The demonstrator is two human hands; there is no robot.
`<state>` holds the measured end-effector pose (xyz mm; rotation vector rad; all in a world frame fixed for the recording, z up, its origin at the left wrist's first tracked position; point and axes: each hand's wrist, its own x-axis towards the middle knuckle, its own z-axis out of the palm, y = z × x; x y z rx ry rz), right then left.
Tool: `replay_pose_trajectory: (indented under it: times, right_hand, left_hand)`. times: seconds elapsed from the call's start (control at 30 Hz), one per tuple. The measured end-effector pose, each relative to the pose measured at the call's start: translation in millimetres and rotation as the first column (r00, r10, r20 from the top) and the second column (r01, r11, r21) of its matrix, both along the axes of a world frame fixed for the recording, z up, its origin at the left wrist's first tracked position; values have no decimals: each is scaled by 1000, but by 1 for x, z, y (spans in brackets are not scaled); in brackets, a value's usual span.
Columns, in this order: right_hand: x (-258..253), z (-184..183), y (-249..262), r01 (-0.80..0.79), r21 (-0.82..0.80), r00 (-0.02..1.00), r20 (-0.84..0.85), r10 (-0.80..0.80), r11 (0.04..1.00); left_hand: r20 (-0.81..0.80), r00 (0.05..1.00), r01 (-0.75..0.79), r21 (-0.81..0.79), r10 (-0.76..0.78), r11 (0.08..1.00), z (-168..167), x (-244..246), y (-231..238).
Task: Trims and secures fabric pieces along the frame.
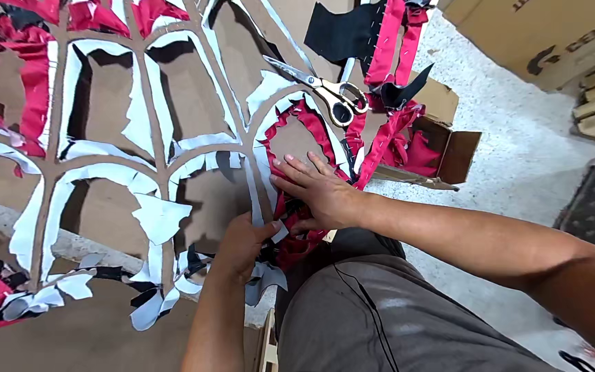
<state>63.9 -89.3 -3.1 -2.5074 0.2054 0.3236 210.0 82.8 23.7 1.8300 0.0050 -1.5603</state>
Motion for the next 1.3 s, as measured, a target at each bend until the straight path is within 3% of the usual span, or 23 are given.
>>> replay_pose_trajectory:
  times: [0.23,0.4,0.47,0.53,0.63,0.73,0.8,0.87,0.97,1.07,1.3]
  right_hand:
    - [1,-6,5,29,-24,999,19,-29,999]
    - [2,-1,-3,24,59,997,70,-28,998]
    - [6,13,-27,122,161,982,124,-142,979]
    - [17,30,-65,321,156,925,161,-345,934]
    - [46,40,-143,539,44,831,133,-540,841]
    - [77,22,-195,467,48,880,-128,-458,883]
    - [92,12,-212,387,157,891,-318,-324,909]
    - [101,5,-219,359,254,879,-415,-234,898]
    - [106,-1,-221,375,344,868,-456,-195,861]
    - [104,-5,-219,464,421,847,-469,-251,779]
    - [108,-13,-223,530,509,812,-537,-231,678]
  left_hand:
    - [-88,993,74,-14,-75,997,-10,15,0]
    - [-172,983,-66,-41,58,997,-17,16,0]
    - [-139,974,-184,-40,177,982,-20,9,-4]
    - [-47,971,-238,-49,235,970,-22,6,-12]
    - [137,977,-155,-84,166,984,-25,14,-38]
    - [235,962,-121,-79,137,989,-31,30,-65]
    - [327,922,-202,-49,207,978,-31,34,-83]
    - [353,870,-323,-117,343,939,-33,35,-95]
    - [261,815,-480,-197,518,855,-35,33,-106]
    - [143,848,-475,-219,509,852,-37,33,-109]
    - [129,827,-524,-175,547,834,-34,31,-116]
